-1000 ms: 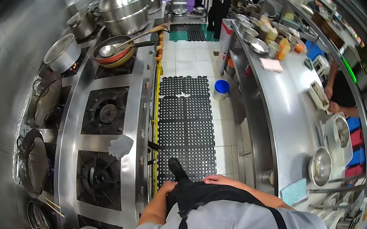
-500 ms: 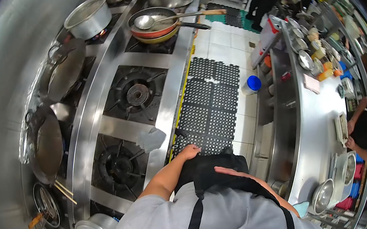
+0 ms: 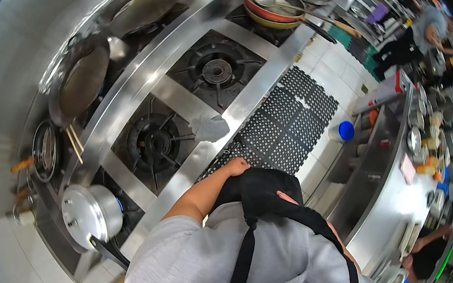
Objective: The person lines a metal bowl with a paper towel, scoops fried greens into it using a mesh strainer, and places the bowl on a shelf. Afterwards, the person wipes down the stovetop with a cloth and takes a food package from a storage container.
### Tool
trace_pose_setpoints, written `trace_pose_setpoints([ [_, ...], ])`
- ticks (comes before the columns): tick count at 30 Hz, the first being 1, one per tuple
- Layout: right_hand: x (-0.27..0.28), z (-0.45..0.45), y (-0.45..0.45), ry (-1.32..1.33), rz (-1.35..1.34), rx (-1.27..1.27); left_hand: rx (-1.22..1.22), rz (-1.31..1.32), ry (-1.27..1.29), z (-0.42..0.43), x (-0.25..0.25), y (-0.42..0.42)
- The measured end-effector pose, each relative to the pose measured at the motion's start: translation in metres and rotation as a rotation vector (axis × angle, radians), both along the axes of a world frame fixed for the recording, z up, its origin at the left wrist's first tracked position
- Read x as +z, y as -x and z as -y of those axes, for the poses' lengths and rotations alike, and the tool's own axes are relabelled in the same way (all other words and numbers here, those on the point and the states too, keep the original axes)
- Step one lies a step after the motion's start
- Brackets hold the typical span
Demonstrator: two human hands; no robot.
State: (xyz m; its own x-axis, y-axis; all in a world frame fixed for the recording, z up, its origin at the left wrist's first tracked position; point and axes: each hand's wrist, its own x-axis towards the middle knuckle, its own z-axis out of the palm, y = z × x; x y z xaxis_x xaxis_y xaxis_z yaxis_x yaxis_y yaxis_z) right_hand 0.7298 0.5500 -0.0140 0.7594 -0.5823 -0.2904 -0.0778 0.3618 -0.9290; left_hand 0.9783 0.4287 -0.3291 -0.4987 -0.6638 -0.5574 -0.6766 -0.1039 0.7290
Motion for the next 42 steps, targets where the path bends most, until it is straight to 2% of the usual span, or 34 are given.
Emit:
trace_pose_setpoints([
  [8, -0.007, 0.026, 0.022, 0.038, 0.012, 0.096, 0.275, 0.193, -0.035, -0.051, 0.011, -0.007],
  [10, -0.005, 0.023, 0.03, 0.069, 0.024, 0.129, 0.277, 0.194, 0.048, -0.057, 0.004, -0.001],
  [12, -0.004, 0.013, 0.046, 0.082, 0.027, 0.153, 0.399, 0.022, 0.079, -0.058, 0.007, 0.007],
  [13, -0.003, 0.006, 0.055, 0.086, 0.026, 0.162, 0.565, -0.106, 0.071, -0.057, 0.013, 0.013],
  [14, 0.0, 0.0, 0.066, 0.091, 0.022, 0.173, 0.667, -0.237, 0.172, -0.051, 0.025, 0.018],
  [16, 0.007, -0.014, 0.088, 0.1, 0.007, 0.191, 0.893, -0.089, 0.641, -0.035, 0.079, 0.029],
  [17, 0.01, -0.021, 0.098, 0.103, -0.002, 0.198, 0.936, -0.023, 0.773, -0.024, 0.107, 0.03],
  [18, 0.013, -0.025, 0.107, 0.101, -0.014, 0.204, 0.973, 0.094, 0.778, -0.015, 0.139, 0.031],
  [19, 0.017, -0.03, 0.113, 0.105, -0.021, 0.213, 1.022, 0.171, 0.811, -0.005, 0.143, 0.027],
  [21, 0.025, -0.036, 0.125, 0.108, -0.038, 0.227, 0.972, 0.346, 0.97, 0.014, 0.153, 0.024],
  [22, 0.028, -0.038, 0.13, 0.109, -0.046, 0.235, 0.979, 0.352, 0.967, 0.021, 0.15, 0.025],
  [24, 0.031, -0.038, 0.142, 0.116, -0.067, 0.246, 0.932, 0.544, 0.968, 0.039, 0.139, 0.026],
  [25, 0.028, -0.039, 0.15, 0.109, -0.077, 0.246, 0.935, 0.512, 0.829, 0.047, 0.134, 0.023],
  [27, 0.013, -0.039, 0.172, 0.106, -0.081, 0.243, 0.924, 0.548, 0.803, 0.063, 0.132, 0.011],
  [29, -0.018, -0.036, 0.203, -0.39, 0.244, 0.122, 0.919, 0.675, 0.841, 0.08, 0.134, 0.001],
  [30, -0.017, -0.024, 0.201, -0.393, 0.236, 0.121, 0.922, 0.67, 0.835, 0.087, 0.142, -0.009],
  [32, -0.016, -0.001, 0.192, -0.347, 0.255, -0.334, 0.869, 0.486, 0.766, 0.101, 0.16, -0.036],
  [33, -0.026, 0.005, 0.192, -0.352, 0.247, -0.334, 0.98, 0.484, 0.754, 0.11, 0.17, -0.048],
  [35, -0.075, 0.017, 0.193, -0.244, -0.218, -0.97, 1.225, 0.458, 0.681, 0.122, 0.199, -0.088],
  [36, -0.098, 0.012, 0.193, -0.207, -0.38, -1.042, 1.279, 0.476, 0.936, 0.123, 0.199, -0.121],
  [37, -0.13, 0.001, 0.2, -0.249, -0.466, -1.025, 1.386, 0.539, 0.879, 0.121, 0.217, -0.15],
  [38, -0.16, -0.012, 0.211, -0.289, -0.552, -1.008, 1.472, 0.63, 0.935, 0.12, 0.212, -0.19],
  [39, -0.184, -0.03, 0.225, -0.427, -0.566, -0.858, 1.497, 0.729, 0.936, 0.116, 0.205, -0.232],
  [40, -0.197, -0.035, 0.23, -0.562, -0.575, -0.706, 1.52, 0.829, 0.936, 0.11, 0.196, -0.268],
  [42, -0.198, -0.043, 0.217, -0.556, -0.733, -0.62, 1.612, 0.925, 0.749, 0.106, 0.184, -0.314],
])
